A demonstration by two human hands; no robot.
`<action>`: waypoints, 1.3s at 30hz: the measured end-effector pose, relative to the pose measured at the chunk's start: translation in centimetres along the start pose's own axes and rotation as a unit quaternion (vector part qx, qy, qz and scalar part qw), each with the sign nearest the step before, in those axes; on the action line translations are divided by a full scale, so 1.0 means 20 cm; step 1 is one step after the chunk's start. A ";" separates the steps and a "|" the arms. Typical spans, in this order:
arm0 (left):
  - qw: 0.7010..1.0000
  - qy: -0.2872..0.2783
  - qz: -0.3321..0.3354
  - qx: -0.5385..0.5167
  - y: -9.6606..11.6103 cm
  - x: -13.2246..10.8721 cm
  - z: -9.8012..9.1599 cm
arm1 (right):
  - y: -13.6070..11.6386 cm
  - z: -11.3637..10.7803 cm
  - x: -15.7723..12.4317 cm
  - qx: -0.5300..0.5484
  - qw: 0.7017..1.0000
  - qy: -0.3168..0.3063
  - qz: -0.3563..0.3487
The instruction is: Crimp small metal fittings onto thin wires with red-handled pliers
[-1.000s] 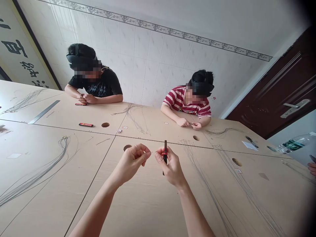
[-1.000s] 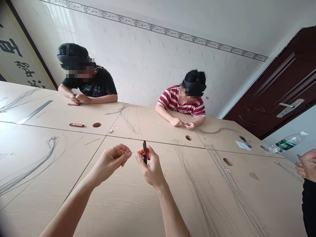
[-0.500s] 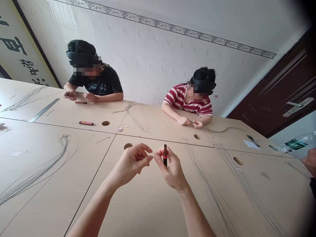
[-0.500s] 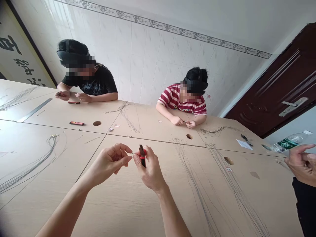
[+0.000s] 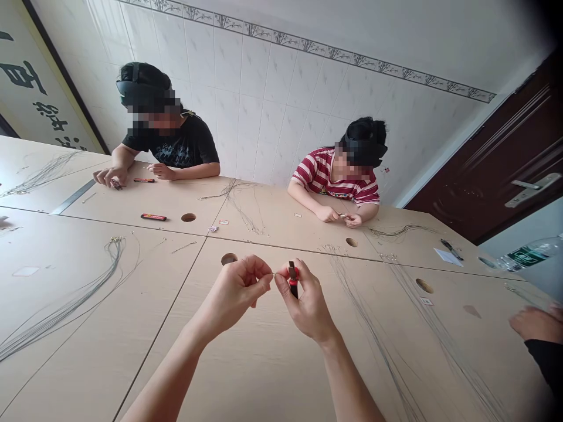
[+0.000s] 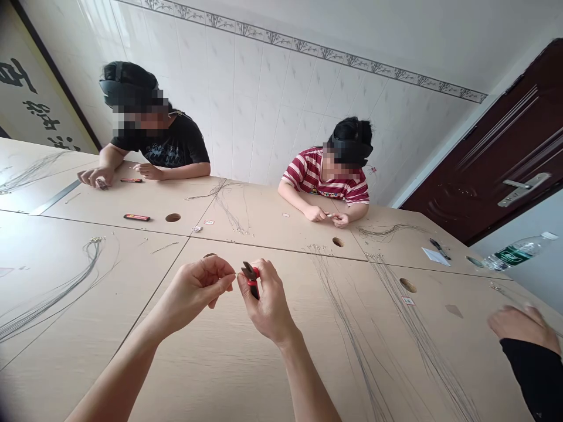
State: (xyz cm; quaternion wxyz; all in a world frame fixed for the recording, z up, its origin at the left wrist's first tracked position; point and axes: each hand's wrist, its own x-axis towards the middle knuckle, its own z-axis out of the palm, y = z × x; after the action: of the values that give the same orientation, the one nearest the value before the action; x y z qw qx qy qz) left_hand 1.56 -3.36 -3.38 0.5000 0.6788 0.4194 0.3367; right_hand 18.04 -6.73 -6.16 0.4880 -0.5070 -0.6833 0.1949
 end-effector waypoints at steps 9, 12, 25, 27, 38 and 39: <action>1.000 0.010 0.003 -0.009 0.00 -0.01 0.01 | 0.00 0.01 0.00 -0.015 1.000 0.003 -0.020; 1.000 0.009 0.001 -0.006 0.00 -0.01 0.01 | 0.00 0.01 0.00 -0.014 1.000 0.000 -0.021; 1.000 -0.004 0.003 -0.014 0.01 -0.01 0.00 | -0.01 0.00 0.00 -0.008 1.000 0.002 -0.017; 1.000 -0.001 0.004 -0.014 0.01 -0.01 0.00 | -0.01 0.00 0.00 -0.006 1.000 -0.002 -0.013; 1.000 0.002 0.011 -0.009 0.01 -0.02 -0.01 | -0.01 0.00 0.00 -0.007 1.000 -0.005 -0.007; 1.000 0.002 0.009 -0.007 0.02 -0.02 -0.01 | -0.01 0.00 0.00 -0.005 1.000 -0.006 -0.005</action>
State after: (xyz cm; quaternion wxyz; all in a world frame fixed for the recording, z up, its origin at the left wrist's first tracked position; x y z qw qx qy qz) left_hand 1.38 -3.65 -3.03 0.5007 0.6785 0.4116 0.3456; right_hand 17.95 -6.82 -6.08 0.4820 -0.5048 -0.6900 0.1918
